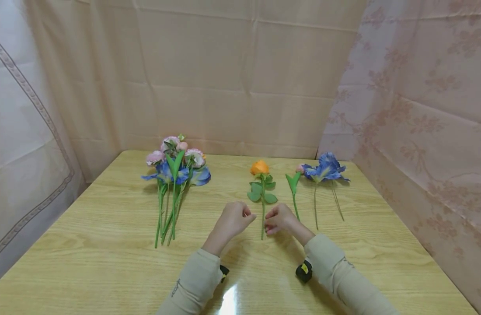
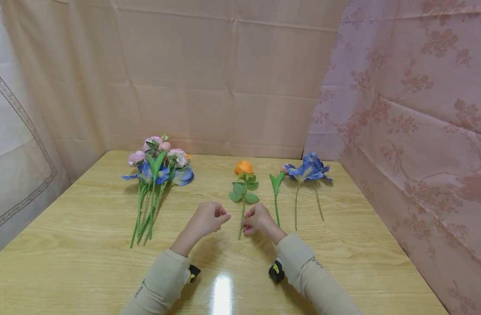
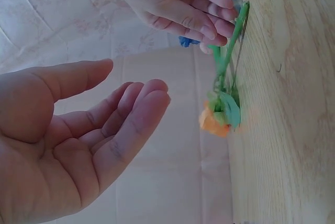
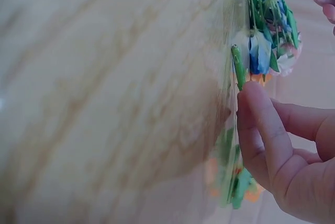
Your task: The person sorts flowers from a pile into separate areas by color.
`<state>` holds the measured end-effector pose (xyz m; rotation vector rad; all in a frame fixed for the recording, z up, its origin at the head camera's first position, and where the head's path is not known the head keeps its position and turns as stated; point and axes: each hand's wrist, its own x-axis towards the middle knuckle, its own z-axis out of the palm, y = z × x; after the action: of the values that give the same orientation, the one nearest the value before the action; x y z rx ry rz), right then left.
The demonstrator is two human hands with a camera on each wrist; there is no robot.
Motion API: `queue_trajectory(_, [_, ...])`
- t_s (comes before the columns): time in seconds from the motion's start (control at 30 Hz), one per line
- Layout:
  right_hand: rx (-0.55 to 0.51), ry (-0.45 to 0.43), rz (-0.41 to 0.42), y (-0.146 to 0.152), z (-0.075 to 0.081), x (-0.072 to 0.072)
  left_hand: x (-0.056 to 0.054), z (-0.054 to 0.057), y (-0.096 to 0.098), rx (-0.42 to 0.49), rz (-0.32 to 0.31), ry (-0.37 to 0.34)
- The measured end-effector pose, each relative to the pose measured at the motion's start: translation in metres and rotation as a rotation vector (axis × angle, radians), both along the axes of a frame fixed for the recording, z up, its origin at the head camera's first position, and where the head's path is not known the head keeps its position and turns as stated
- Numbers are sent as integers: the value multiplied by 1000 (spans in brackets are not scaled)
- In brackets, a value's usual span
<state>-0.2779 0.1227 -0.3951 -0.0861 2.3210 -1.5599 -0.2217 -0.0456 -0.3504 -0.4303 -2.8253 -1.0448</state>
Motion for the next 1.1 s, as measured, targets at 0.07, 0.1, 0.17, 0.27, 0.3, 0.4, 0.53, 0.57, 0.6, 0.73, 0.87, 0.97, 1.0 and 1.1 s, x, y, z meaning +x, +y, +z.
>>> queue_trajectory(0.07, [-1,-7,2,0,0,0,0,0,0,-3,0,-4])
queue_trajectory(0.1, [1,-9,3,0,1,0,0,1,0,-3,0,-6])
queue_trajectory(0.17, [4,-13,9,0,1,0,1,1,0,-6,-2,-10])
queue_trajectory(0.27, [3,-17,17,0,1,1,1,1,0,-1,-3,-15])
queue_trajectory(0.3, [2,-19,20,0,2,1,1,0,0,3,-5,-17])
queue_trajectory(0.4, [1,-22,25,1,2,1,1,0,-1,13,-7,-26])
queue_trajectory(0.53, [-5,-20,28,1,4,2,0,0,-2,17,-2,-14])
queue_trajectory(0.57, [-3,-15,30,1,5,2,0,1,-3,18,3,-3])
queue_trajectory(0.6, [2,-5,31,2,5,2,0,2,-4,24,11,8])
queue_trajectory(0.73, [30,54,34,3,10,3,-1,10,-11,74,58,74])
queue_trajectory(0.87, [27,89,35,5,16,5,-4,20,-25,139,143,176])
queue_trajectory(0.97, [20,99,29,4,19,7,-7,27,-41,158,237,245])
queue_trajectory(1.0, [19,102,24,3,19,8,-8,29,-47,154,269,270])
queue_trajectory(1.1, [9,113,-4,1,20,9,-10,33,-66,136,363,285])
